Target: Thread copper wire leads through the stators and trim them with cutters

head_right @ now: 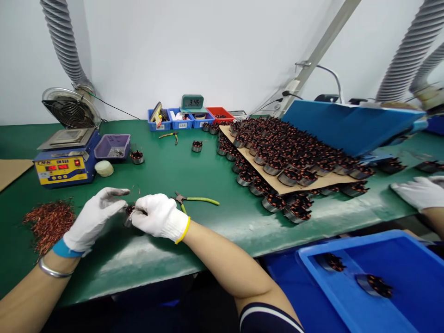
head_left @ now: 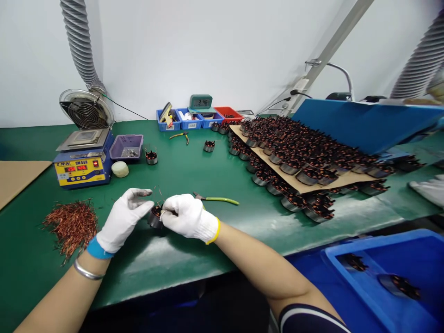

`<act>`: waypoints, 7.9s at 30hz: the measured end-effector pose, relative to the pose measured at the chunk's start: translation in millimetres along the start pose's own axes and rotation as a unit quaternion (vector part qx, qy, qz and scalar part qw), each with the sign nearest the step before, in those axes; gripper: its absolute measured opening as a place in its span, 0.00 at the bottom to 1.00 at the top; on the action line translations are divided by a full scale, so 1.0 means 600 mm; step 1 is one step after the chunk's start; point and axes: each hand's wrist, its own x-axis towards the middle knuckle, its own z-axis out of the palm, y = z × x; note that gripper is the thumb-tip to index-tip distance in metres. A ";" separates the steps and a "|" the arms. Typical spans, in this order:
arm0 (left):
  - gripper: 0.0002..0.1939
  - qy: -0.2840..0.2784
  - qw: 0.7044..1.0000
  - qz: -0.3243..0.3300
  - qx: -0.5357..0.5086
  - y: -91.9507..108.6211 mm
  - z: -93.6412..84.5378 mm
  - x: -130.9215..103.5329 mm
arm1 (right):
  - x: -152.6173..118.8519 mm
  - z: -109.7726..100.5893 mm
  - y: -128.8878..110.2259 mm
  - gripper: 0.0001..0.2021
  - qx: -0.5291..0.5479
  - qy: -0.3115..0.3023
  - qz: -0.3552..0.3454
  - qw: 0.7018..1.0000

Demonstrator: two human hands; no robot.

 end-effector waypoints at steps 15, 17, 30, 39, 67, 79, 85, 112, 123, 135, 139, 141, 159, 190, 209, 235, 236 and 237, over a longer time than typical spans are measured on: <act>0.17 -0.077 0.925 0.045 0.369 -0.032 -0.003 0.022 | -0.014 0.057 -0.025 0.10 -0.384 -0.071 -0.129 0.911; 0.16 -0.064 0.927 0.040 0.368 -0.035 0.004 0.021 | -0.021 0.066 -0.036 0.12 -0.380 -0.070 -0.093 0.918; 0.27 0.013 0.963 -0.019 0.269 -0.034 -0.040 0.042 | 0.045 -0.011 0.081 0.20 0.131 0.063 0.143 0.979; 0.25 -0.023 0.875 0.037 0.482 -0.034 0.016 0.001 | 0.039 0.030 0.037 0.13 -0.003 -0.056 0.186 0.981; 0.10 -0.122 0.935 0.107 0.315 -0.045 0.008 0.017 | 0.050 -0.014 0.066 0.12 -0.170 -0.140 0.228 0.948; 0.09 -0.047 0.979 0.094 0.173 -0.071 0.015 0.023 | 0.047 -0.024 0.101 0.09 0.045 -0.209 0.194 0.957; 0.14 -0.003 0.968 0.080 0.236 -0.051 0.017 0.019 | 0.046 -0.027 0.088 0.10 -0.073 -0.236 0.170 0.954; 0.21 -0.147 0.845 0.074 0.509 -0.031 -0.015 0.017 | 0.010 0.021 0.020 0.09 -0.128 -0.123 0.030 0.984; 0.22 -0.156 0.849 0.080 0.499 -0.037 -0.022 0.021 | 0.014 0.003 0.015 0.13 -0.099 -0.092 0.134 0.982; 0.22 -0.156 0.875 0.051 0.455 -0.029 -0.018 0.021 | 0.012 0.016 0.017 0.14 -0.262 -0.124 -0.037 0.956; 0.31 -0.136 0.972 -0.027 0.189 -0.028 -0.027 0.027 | 0.017 0.009 0.029 0.12 -0.160 -0.039 0.015 0.986; 0.32 -0.203 0.969 -0.140 0.007 -0.031 -0.031 0.032 | 0.017 0.004 0.034 0.12 -0.124 -0.003 0.029 0.992; 0.17 -0.242 0.961 0.134 -0.023 -0.020 -0.031 -0.001 | 0.009 -0.032 0.020 0.10 -0.183 -0.083 -0.002 0.980; 0.20 -0.223 0.941 -0.050 -0.250 0.002 -0.019 -0.006 | 0.012 -0.020 0.027 0.12 -0.229 -0.021 0.030 0.973; 0.40 0.074 0.980 0.168 0.071 -0.026 -0.008 0.008 | -0.009 -0.015 0.016 0.15 -0.378 0.006 -0.107 0.920; 0.33 -0.134 0.941 0.122 0.284 -0.017 -0.019 0.009 | 0.011 -0.021 0.022 0.12 -0.385 -0.065 -0.060 0.919; 0.33 -0.141 0.925 0.139 0.325 -0.019 -0.019 0.009 | 0.011 -0.020 0.022 0.13 -0.391 -0.062 -0.065 0.916; 0.35 -0.141 0.913 0.158 0.349 -0.020 -0.020 0.010 | 0.010 -0.019 0.021 0.13 -0.394 -0.061 -0.072 0.914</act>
